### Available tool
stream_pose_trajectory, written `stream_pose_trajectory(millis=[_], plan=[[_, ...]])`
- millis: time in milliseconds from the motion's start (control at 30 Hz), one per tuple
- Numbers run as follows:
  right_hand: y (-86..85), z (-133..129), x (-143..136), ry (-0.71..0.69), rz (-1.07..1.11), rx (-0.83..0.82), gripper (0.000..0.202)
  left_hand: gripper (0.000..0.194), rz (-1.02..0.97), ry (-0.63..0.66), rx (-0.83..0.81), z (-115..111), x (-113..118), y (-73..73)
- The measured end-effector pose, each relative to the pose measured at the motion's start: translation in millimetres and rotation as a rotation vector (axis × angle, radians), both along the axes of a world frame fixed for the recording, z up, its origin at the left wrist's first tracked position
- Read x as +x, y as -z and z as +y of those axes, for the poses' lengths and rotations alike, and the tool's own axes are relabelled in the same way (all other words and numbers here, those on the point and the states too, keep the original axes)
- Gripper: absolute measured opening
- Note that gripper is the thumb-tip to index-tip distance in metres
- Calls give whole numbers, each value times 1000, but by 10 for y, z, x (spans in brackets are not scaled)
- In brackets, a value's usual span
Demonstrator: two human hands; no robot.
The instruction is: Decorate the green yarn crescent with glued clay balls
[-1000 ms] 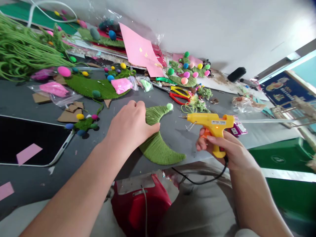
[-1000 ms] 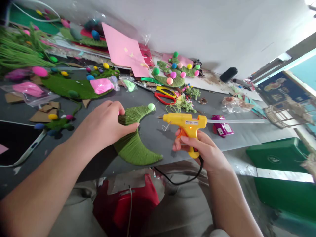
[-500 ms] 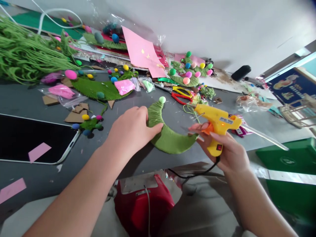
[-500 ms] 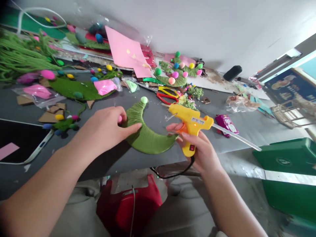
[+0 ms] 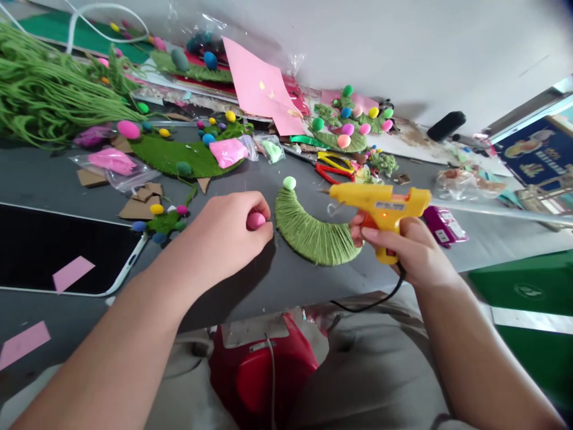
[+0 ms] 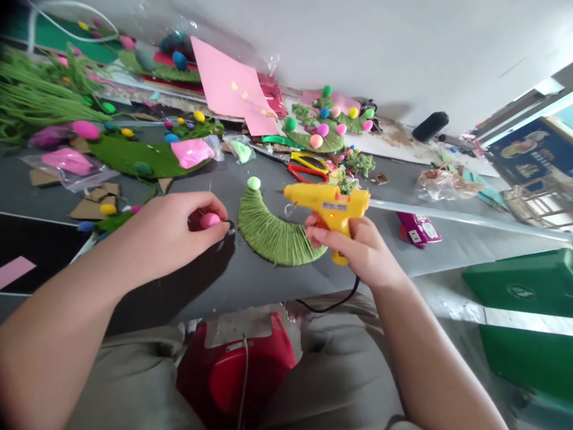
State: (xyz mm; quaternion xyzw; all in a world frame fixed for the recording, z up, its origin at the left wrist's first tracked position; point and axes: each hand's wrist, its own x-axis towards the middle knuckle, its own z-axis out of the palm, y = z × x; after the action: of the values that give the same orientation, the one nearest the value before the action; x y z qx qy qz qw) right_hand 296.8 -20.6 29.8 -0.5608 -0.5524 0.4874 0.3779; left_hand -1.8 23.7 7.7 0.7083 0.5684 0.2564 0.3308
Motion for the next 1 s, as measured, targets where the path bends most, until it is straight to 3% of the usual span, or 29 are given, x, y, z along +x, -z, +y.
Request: stream_pose_trajectory(millis=[100,233,367,500,733,1000], plan=[[-2,-71,-104,-133,-146,-23,27,21,10,-22,48,10,-20,42],[72,-7,-87,-197,-188,-23,31,36,18,85,35,-37,58,90],[155,146,64,-203,-186,10,28,31,32,155,13,-115,140,104],[120,235,95,-183,-205,79,31,28,37,181,-2,-136,155,66],[-71,-29,-181,-144,-421,-60,47,19,153,75,29,-22,73,-61],[-52,-124,-313,-82,-578,-71,48,12,121,79,124,-26,116,-9]])
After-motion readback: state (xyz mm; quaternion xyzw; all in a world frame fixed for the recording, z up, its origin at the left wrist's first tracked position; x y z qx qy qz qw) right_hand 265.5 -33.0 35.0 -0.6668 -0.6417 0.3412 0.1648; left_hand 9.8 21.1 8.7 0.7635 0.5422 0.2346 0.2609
